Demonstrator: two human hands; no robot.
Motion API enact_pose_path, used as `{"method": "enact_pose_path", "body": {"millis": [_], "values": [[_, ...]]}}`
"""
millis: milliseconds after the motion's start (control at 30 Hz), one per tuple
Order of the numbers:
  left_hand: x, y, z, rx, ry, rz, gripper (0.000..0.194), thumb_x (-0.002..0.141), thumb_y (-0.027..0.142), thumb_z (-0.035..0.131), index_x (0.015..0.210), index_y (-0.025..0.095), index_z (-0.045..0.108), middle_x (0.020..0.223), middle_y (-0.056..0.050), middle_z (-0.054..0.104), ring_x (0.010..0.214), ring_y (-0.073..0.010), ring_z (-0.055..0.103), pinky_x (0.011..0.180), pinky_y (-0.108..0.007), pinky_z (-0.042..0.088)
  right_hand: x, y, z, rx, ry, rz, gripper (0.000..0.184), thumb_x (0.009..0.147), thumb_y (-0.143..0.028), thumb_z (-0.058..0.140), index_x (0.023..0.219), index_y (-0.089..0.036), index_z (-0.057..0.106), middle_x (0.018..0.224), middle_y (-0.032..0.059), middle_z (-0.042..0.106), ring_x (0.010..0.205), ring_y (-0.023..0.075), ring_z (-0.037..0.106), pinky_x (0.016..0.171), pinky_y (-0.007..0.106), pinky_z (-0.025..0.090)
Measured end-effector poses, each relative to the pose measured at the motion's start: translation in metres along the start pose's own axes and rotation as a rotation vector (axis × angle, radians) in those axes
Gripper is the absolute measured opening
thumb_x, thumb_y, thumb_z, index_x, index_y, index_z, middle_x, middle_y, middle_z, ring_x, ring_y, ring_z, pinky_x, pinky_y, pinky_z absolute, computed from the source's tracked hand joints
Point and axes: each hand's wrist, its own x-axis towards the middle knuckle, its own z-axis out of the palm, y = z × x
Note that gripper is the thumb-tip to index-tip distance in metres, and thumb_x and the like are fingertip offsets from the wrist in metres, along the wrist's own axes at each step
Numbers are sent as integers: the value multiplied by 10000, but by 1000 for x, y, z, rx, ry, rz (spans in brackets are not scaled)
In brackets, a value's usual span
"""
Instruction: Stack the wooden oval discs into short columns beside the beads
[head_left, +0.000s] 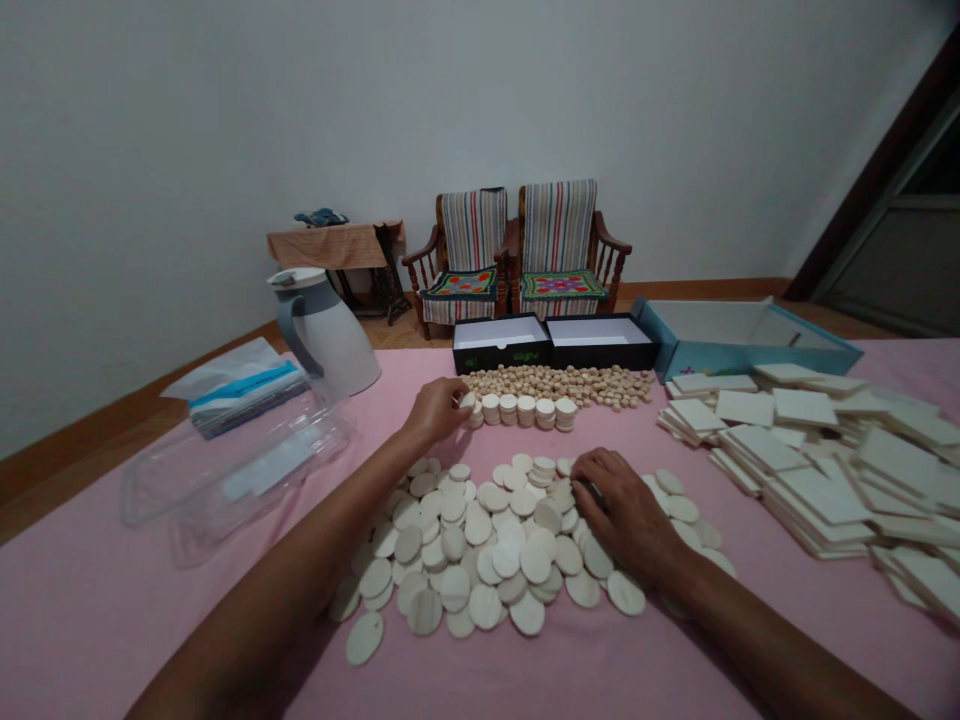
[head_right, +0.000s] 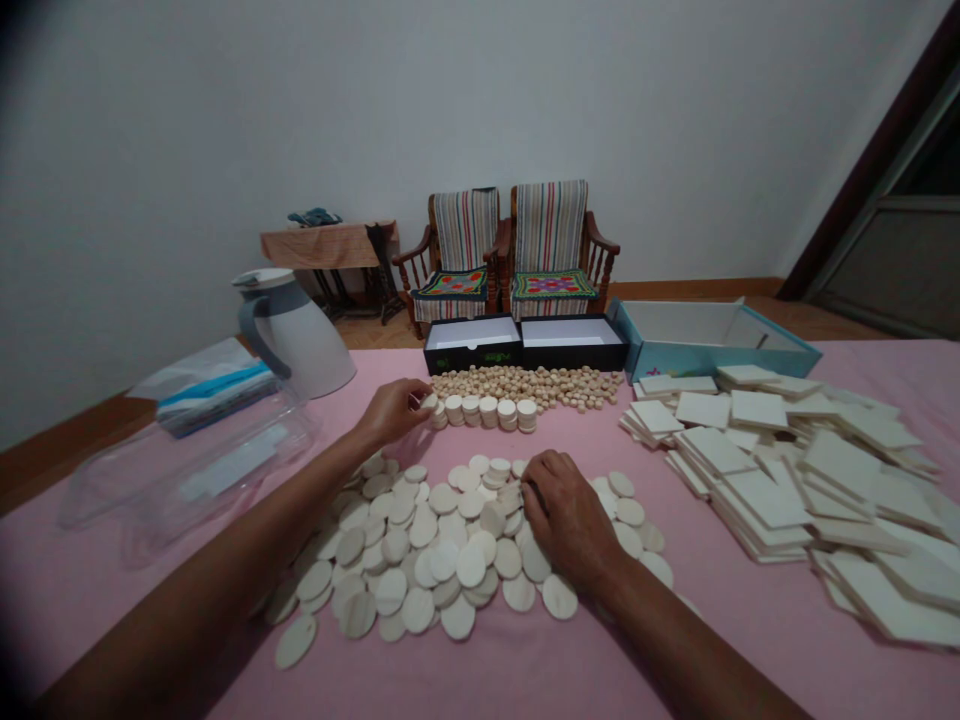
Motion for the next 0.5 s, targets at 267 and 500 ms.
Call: {"method": "enact_pose_path", "body": {"millis": [267, 500], "values": [[1, -3, 8, 40, 25, -19, 204, 723, 290, 727, 883, 170, 687, 826, -35, 690, 708, -163, 612, 610, -235, 412, -1, 2, 2, -4, -5, 1, 112, 893, -124, 445, 887, -184, 540, 901, 80, 545, 878, 223, 496, 775, 368, 433], [-1, 1, 11, 75, 31, -35, 194, 727, 313, 740, 840, 168, 677, 839, -41, 680, 716, -170, 601, 603, -242, 389, -1, 0, 1, 3, -10, 13, 108, 891, -122, 446, 877, -187, 531, 898, 78, 542, 872, 223, 495, 771, 368, 431]]}}
